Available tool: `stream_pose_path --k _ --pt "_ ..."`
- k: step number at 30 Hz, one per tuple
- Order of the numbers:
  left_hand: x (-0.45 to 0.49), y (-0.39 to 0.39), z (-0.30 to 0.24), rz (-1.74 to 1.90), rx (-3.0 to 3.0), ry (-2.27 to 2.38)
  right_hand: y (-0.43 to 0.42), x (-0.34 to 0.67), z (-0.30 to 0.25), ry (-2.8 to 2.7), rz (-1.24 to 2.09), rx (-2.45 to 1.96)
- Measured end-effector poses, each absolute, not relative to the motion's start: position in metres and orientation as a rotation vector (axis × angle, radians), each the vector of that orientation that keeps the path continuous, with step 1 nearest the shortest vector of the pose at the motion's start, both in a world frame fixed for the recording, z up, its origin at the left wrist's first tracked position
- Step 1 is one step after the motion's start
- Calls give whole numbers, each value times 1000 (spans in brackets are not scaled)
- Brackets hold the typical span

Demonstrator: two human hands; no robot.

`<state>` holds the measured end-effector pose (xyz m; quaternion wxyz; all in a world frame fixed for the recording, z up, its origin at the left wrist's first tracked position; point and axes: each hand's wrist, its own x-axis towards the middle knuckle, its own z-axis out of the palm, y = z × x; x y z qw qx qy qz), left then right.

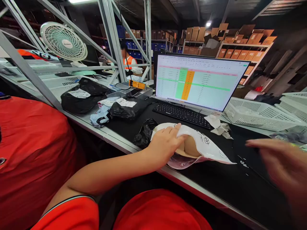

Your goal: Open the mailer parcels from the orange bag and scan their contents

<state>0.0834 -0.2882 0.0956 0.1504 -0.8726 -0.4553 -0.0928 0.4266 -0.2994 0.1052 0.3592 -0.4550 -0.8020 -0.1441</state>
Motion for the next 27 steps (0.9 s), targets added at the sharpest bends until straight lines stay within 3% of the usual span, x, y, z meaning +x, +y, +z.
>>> stream_pose_path --k 1,3,7,13,20,27 --pt "87 -288 97 -239 -2472 -1311 -309 394 106 -2299 -293 -836" --pt "93 -287 98 -206 -2415 -1305 -317 340 98 -2604 -110 -605" --pt "97 -278 107 -98 -2476 -1350 -306 290 62 -2811 -271 -740" --pt "92 -258 121 -116 -2468 -1442 -317 293 39 -2772 -564 -724" --pt "98 -261 112 -176 -2581 -1228 -306 295 26 -2823 -576 -1005" --pt "100 -266 100 15 -2644 -1181 -275 294 42 -2846 -17 -1271"
